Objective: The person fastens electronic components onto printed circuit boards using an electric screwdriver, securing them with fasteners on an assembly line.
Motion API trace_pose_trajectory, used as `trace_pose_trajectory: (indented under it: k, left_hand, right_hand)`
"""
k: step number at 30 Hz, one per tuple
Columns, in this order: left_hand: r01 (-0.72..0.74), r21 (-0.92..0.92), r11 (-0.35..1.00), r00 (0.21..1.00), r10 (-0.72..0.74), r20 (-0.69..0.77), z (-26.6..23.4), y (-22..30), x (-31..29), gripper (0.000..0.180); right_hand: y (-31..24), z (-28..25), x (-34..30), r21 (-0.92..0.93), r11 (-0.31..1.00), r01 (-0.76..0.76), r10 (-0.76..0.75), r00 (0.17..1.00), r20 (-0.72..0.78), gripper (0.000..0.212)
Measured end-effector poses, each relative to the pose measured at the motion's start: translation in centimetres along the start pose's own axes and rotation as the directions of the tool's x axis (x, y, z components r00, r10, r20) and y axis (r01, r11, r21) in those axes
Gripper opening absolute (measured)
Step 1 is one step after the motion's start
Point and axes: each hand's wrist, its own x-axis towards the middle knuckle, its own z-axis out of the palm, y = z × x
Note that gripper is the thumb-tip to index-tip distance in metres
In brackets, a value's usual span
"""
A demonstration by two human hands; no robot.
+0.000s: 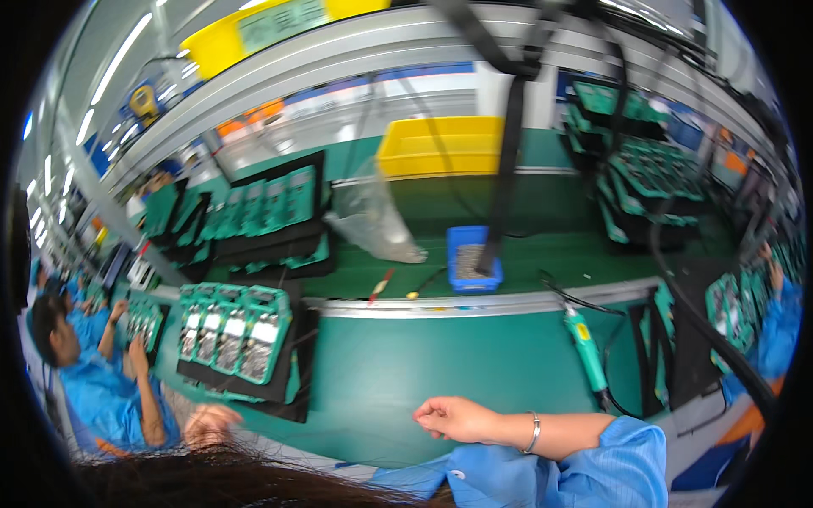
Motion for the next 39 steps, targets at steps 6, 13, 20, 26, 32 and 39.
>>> trace_pose_trajectory:
  k: [6, 13, 20, 26, 32, 39]
  left_hand:
    - [0.305, -0.142, 0.942, 0.803, -0.174, 0.571, 14.2, -3.2, 2.0, 0.011]
    - [0.805, 0.159, 0.572, 0.070, -0.358, 0.931, 31.6, -3.4, 0.9, 0.021]
    - [0.715, 0.209, 0.667, -0.320, 0.047, 0.946, 45.1, -2.2, -2.8, 0.060]
    - [0.826, 0.132, 0.549, 0.008, -0.245, 0.969, 52.4, -3.2, -4.0, 0.069]
    - [0.837, 0.045, 0.545, 0.223, -0.416, 0.882, 54.3, -4.2, -2.6, 0.068]
    - [0.928, -0.041, 0.371, 0.220, -0.455, 0.863, 55.6, -5.1, -1.5, 0.049]
  right_hand:
    - [3.9, -2.9, -10.7, -0.128, 0.949, 0.287, -0.311, 0.913, -0.262, 0.027]
    - [6.7, -4.0, -26.1, -0.289, 0.809, 0.512, -0.587, 0.674, -0.449, 0.015]
    - [14.5, -8.6, -33.5, -0.267, 0.752, 0.603, -0.125, -0.267, -0.956, 0.016]
    - [17.0, -14.0, -37.3, -0.011, 0.599, 0.801, 0.274, -0.218, -0.937, 0.042]
    - [17.1, -16.8, -38.0, 0.139, 0.537, 0.832, 0.319, -0.048, -0.947, 0.039]
    - [18.5, -18.1, -38.1, 0.187, 0.352, 0.917, 0.334, 0.064, -0.941, 0.023]
